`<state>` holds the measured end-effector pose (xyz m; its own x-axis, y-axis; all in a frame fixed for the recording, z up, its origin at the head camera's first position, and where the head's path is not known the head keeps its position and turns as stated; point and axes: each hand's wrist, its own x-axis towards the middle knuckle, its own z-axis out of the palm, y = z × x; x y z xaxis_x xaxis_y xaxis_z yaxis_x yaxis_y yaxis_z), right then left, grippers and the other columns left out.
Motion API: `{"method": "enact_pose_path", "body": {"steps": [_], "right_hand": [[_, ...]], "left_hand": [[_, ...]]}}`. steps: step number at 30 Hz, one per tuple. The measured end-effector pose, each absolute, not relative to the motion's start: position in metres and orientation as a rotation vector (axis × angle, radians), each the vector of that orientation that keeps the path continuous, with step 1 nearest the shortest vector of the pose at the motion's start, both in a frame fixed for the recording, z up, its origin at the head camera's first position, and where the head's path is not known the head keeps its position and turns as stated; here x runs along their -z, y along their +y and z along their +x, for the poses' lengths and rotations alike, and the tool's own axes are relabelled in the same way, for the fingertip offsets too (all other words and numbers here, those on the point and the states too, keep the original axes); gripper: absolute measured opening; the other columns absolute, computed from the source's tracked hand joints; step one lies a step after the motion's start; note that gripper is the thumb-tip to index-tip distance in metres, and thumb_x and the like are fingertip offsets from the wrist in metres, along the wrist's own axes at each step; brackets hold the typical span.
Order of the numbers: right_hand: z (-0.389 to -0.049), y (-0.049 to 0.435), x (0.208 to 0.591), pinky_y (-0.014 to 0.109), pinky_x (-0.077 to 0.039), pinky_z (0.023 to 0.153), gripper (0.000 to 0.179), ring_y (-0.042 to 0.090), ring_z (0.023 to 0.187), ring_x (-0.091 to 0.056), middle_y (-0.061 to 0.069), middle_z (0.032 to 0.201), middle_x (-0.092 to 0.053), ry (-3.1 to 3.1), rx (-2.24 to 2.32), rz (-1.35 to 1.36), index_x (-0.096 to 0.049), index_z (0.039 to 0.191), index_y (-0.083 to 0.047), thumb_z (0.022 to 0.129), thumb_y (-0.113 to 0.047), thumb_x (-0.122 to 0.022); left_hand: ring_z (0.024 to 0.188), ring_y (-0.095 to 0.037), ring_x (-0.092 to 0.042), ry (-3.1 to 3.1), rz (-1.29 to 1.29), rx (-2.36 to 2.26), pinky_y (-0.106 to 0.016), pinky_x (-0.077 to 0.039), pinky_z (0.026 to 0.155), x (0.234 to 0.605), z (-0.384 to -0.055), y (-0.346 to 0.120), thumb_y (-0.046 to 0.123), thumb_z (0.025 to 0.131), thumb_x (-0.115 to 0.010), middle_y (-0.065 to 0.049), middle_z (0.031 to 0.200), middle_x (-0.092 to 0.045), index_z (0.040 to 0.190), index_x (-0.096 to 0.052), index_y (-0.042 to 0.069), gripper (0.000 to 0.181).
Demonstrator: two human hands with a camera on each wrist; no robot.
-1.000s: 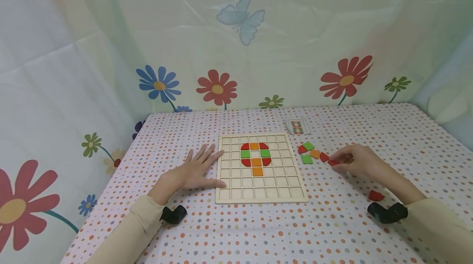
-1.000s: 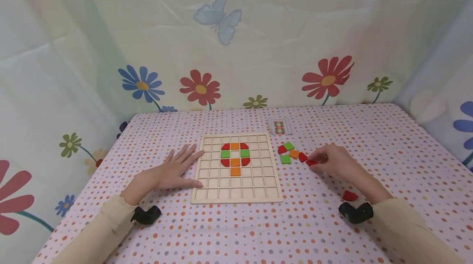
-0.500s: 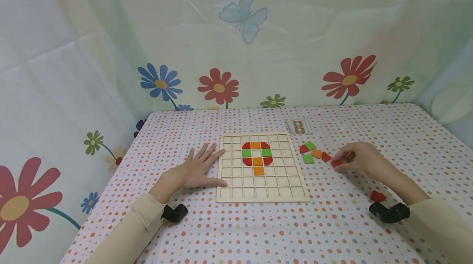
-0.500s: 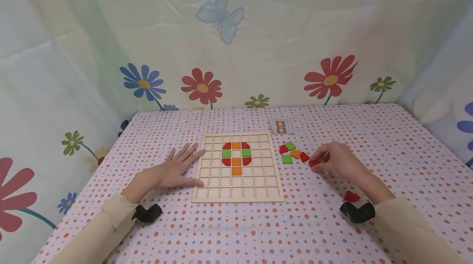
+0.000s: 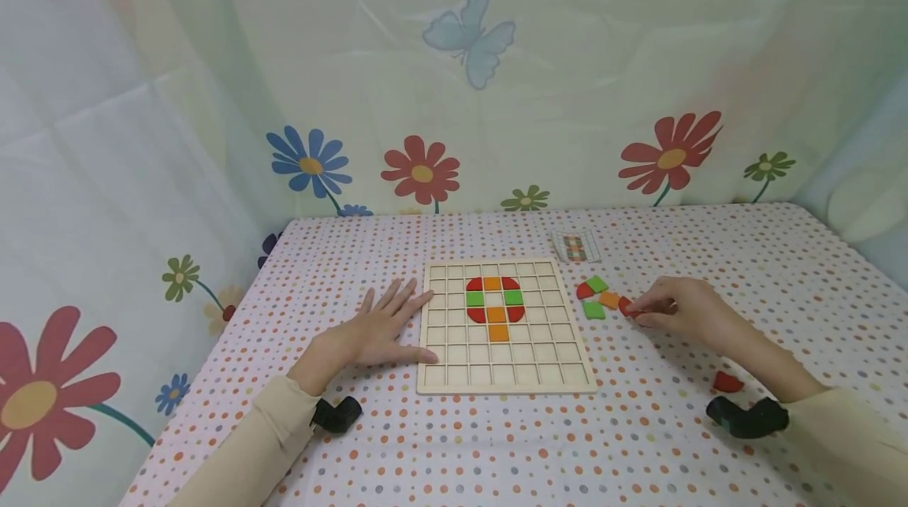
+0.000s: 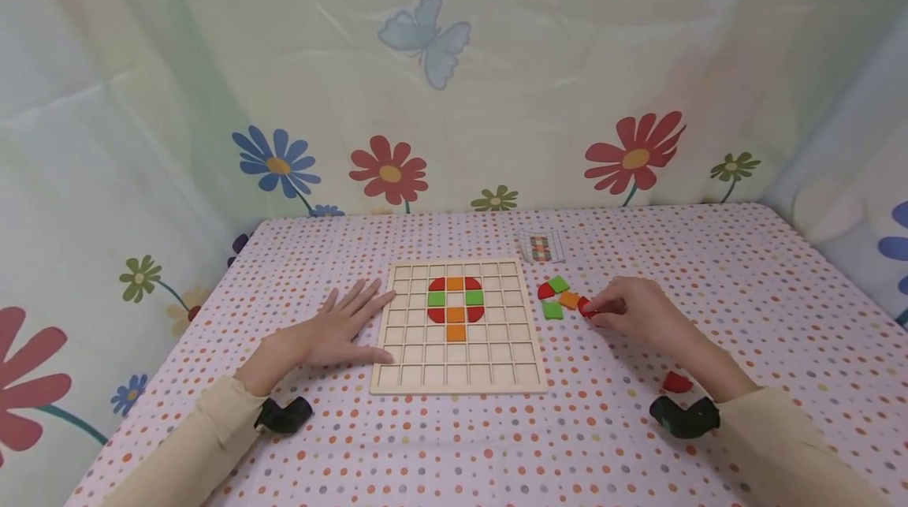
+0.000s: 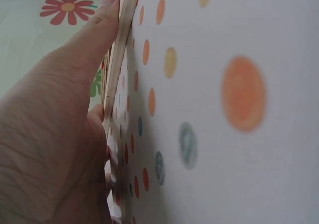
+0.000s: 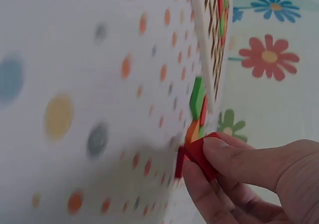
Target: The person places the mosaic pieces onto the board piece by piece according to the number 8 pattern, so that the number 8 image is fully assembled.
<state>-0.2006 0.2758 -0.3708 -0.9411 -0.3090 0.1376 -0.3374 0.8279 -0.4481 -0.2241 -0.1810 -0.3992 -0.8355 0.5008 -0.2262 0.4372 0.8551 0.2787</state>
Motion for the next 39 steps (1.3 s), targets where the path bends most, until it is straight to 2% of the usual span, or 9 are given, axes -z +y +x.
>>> {"method": "enact_pose_path", "body": {"steps": [3,9,15,20,25,32,39], "right_hand": [[-0.200,0.262,0.368,0.024,-0.052,0.064,0.013,0.012,0.075,-0.058,-0.001,0.084,-0.065,-2.896,-0.760,0.636,-0.080,0.097,0.001,0.085,0.004,-0.082],[-0.197,0.221,0.358,0.025,-0.043,0.061,0.017,0.016,0.077,-0.049,0.000,0.086,-0.056,-2.903,-0.869,0.697,-0.080,0.108,0.002,0.091,0.003,-0.077],[-0.201,0.186,0.354,0.029,-0.054,0.074,0.015,0.014,0.086,-0.058,-0.003,0.091,-0.063,-2.872,-0.952,0.869,-0.081,0.104,-0.005,0.092,0.002,-0.077],[-0.207,0.164,0.361,0.027,-0.056,0.076,0.014,0.012,0.084,-0.060,-0.004,0.089,-0.063,-2.848,-1.059,0.977,-0.082,0.105,-0.005,0.093,0.001,-0.076],[-0.211,0.149,0.372,0.025,-0.052,0.072,0.014,0.011,0.083,-0.057,-0.005,0.089,-0.065,-2.862,-1.087,0.997,-0.082,0.105,-0.007,0.094,0.000,-0.075],[-0.211,0.141,0.379,0.025,-0.055,0.074,0.015,0.012,0.086,-0.062,-0.005,0.092,-0.070,-2.831,-1.067,0.973,-0.083,0.101,-0.009,0.092,0.002,-0.077],[-0.210,0.139,0.377,0.023,-0.050,0.067,0.012,0.011,0.078,-0.057,-0.003,0.088,-0.068,-2.882,-1.013,0.869,-0.083,0.098,-0.006,0.090,0.003,-0.079]], "left_hand": [[0.161,-0.033,0.006,2.748,0.704,-0.305,-0.066,0.002,0.125,0.399,-0.224,-0.181,0.079,0.090,-0.059,-0.009,0.176,-0.001,0.170,-0.014,0.026,0.106],[0.161,-0.034,0.006,2.745,0.704,-0.310,-0.066,0.002,0.125,0.398,-0.224,-0.182,0.078,0.090,-0.059,-0.009,0.176,0.000,0.170,-0.014,0.026,0.105],[0.161,-0.033,0.007,2.749,0.696,-0.287,-0.066,0.003,0.125,0.402,-0.226,-0.182,0.080,0.090,-0.058,-0.009,0.176,0.001,0.170,-0.012,0.027,0.107],[0.161,-0.030,0.010,2.749,0.674,-0.278,-0.063,0.006,0.125,0.406,-0.229,-0.183,0.084,0.087,-0.056,-0.006,0.176,0.005,0.170,-0.009,0.030,0.110],[0.161,-0.033,0.007,2.751,0.694,-0.284,-0.065,0.003,0.125,0.402,-0.225,-0.181,0.081,0.089,-0.057,-0.009,0.176,0.002,0.170,-0.012,0.027,0.107],[0.161,-0.033,0.007,2.759,0.697,-0.289,-0.065,0.003,0.125,0.402,-0.225,-0.181,0.080,0.090,-0.058,-0.008,0.176,0.001,0.170,-0.012,0.028,0.106],[0.161,-0.032,0.007,2.750,0.692,-0.289,-0.064,0.004,0.125,0.402,-0.226,-0.182,0.081,0.089,-0.057,-0.008,0.176,0.001,0.170,-0.011,0.029,0.107]]}}
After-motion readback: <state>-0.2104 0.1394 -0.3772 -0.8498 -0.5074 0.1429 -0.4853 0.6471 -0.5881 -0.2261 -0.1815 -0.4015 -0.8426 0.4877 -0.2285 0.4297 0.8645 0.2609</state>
